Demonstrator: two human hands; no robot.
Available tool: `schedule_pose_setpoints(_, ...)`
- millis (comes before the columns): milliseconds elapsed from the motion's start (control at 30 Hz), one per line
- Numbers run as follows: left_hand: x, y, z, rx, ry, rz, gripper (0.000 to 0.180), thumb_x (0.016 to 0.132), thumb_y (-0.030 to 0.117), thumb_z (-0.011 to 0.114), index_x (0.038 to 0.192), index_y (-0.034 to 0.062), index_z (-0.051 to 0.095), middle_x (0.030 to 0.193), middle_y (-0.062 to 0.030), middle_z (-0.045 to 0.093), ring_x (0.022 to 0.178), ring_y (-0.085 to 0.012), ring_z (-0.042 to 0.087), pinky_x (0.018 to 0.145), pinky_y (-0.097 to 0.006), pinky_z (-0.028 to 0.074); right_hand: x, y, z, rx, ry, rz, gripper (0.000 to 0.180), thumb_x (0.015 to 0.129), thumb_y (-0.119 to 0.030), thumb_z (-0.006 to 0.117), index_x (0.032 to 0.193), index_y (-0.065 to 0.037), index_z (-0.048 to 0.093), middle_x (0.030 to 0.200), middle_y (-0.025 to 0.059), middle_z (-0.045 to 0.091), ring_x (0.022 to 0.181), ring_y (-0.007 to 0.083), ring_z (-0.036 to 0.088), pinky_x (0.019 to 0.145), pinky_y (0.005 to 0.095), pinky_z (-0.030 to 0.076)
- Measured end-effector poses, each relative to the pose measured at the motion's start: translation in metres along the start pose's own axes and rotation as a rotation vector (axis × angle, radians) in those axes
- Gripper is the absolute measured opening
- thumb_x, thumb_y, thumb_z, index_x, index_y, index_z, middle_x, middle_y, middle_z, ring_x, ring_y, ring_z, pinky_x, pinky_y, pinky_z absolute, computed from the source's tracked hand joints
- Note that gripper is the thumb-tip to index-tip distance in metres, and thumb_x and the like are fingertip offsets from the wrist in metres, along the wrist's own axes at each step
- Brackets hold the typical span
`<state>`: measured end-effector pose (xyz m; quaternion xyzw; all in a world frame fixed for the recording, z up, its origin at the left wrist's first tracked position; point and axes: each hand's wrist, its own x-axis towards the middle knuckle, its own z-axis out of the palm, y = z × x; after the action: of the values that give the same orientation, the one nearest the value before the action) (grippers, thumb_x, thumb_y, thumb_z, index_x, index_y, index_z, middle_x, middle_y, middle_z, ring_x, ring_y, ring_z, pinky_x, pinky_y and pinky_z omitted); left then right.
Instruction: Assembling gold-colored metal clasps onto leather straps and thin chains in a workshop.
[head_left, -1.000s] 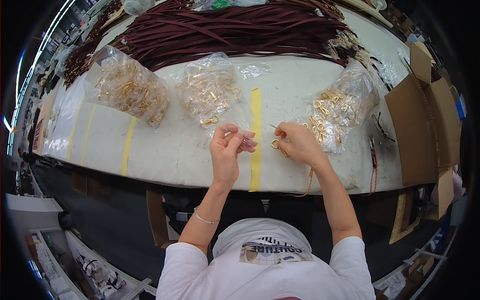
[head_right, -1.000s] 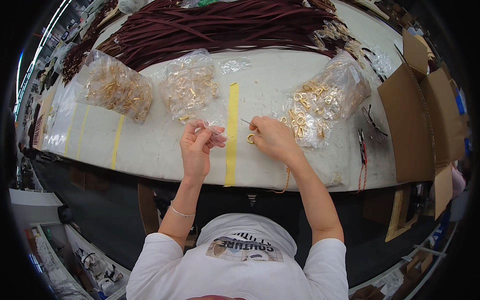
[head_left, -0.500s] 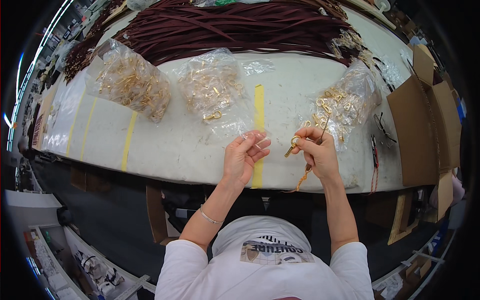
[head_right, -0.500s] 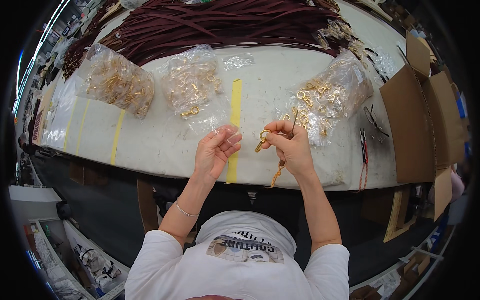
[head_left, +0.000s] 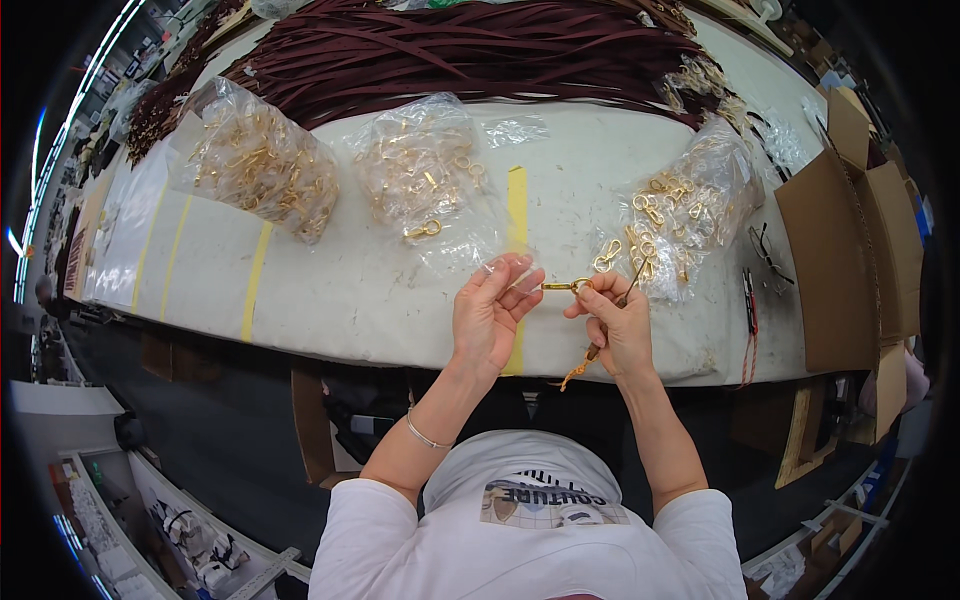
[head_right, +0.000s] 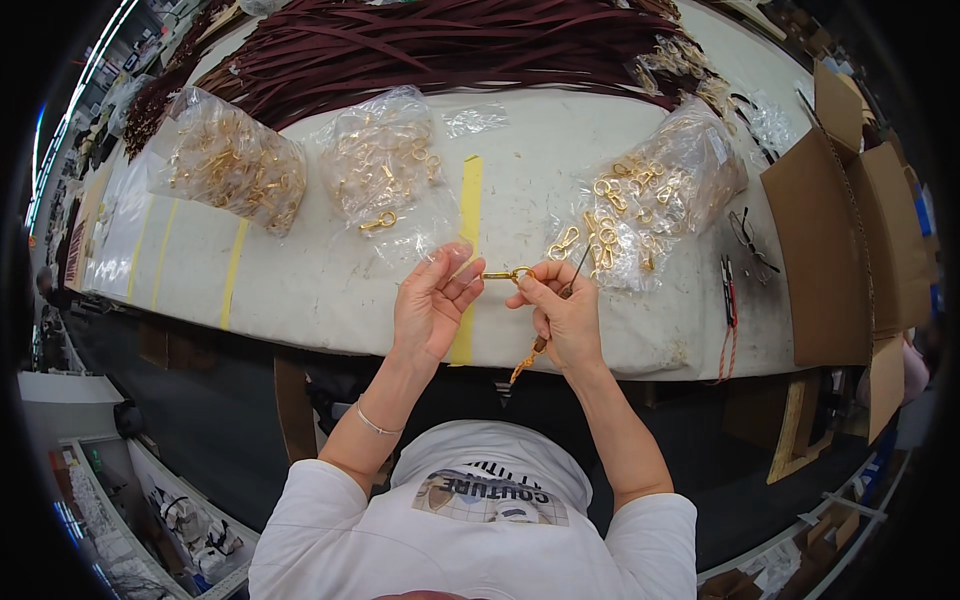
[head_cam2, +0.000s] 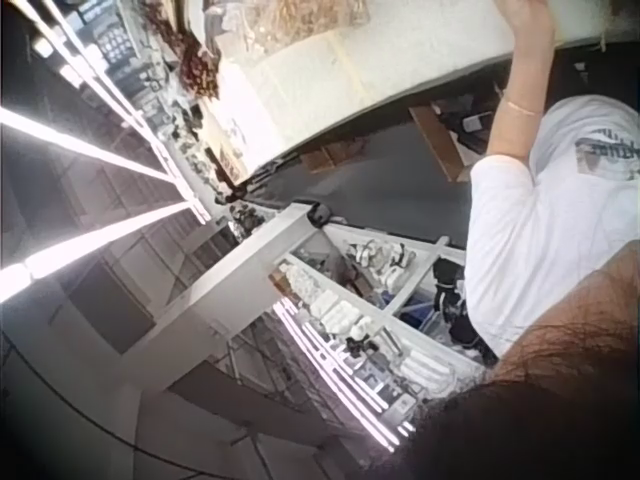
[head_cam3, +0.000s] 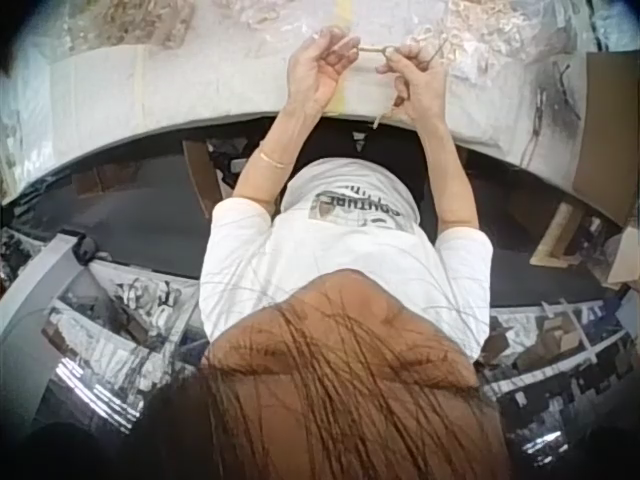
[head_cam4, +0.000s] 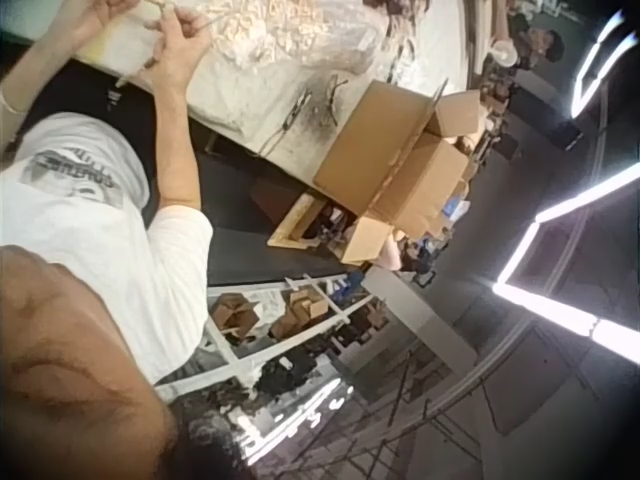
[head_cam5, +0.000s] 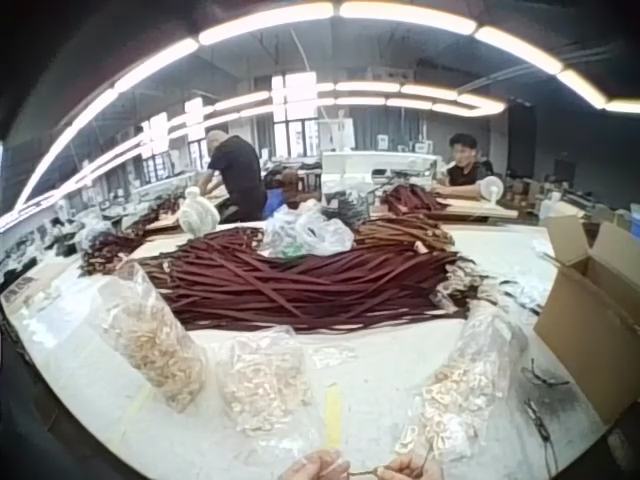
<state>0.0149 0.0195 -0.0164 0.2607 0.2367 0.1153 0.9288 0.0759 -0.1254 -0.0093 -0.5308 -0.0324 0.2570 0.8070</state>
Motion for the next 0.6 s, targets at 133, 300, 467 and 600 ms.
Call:
schedule_pose_setpoints(133, 0.002, -0.002, -0.003, 0.008, 0.029, 0.028, 0.017, 0.085, 0.016, 0.049, 0.095, 0.0027, 0.053, 0.092, -0.0089, 0.059, 0.089, -0.0234, 0.058, 0.073, -0.033, 0.051, -0.003, 0.001, -0.002, 0.035, -0.025, 0.024, 0.006, 0.079, -0.003, 0.056, 0.079, 0.0, 0.051, 0.071, 0.0068, 0.057, 0.057, 0.009, 0.059, 0.032, 0.0134, 0.029)
schedule_pose_setpoints(300, 0.003, -0.004, -0.005, 0.025, 0.038, 0.076, 0.014, 0.085, 0.016, 0.05, 0.092, 0.0037, 0.054, 0.089, -0.009, 0.06, 0.086, -0.0232, 0.059, 0.069, -0.033, 0.052, -0.008, 0.001, 0.003, 0.066, -0.02, 0.025, 0.006, 0.078, -0.003, 0.057, 0.079, 0.0, 0.051, 0.07, 0.0079, 0.058, 0.055, 0.009, 0.058, 0.032, 0.0134, 0.028)
schedule_pose_setpoints(467, 0.002, -0.004, -0.001, 0.039, 0.068, 0.087, 0.013, 0.085, 0.015, 0.05, 0.09, 0.004, 0.055, 0.087, -0.0084, 0.06, 0.084, -0.0223, 0.06, 0.067, -0.033, 0.052, -0.012, 0.003, 0.001, 0.03, -0.091, -0.003, 0.006, 0.078, -0.004, 0.057, 0.079, -0.002, 0.051, 0.073, 0.0089, 0.058, 0.06, 0.0129, 0.061, 0.032, 0.0136, 0.029)
schedule_pose_setpoints(600, 0.0, -0.008, 0.0, 0.1, 0.031, 0.156, 0.013, 0.085, 0.014, 0.05, 0.091, 0.0025, 0.054, 0.085, -0.0101, 0.061, 0.081, -0.021, 0.061, 0.067, -0.032, 0.052, -0.009, 0.004, 0.009, 0.064, -0.045, -0.02, 0.007, 0.078, -0.003, 0.058, 0.078, -0.001, 0.051, 0.068, 0.0111, 0.06, 0.05, 0.0061, 0.055, 0.032, 0.0137, 0.027)
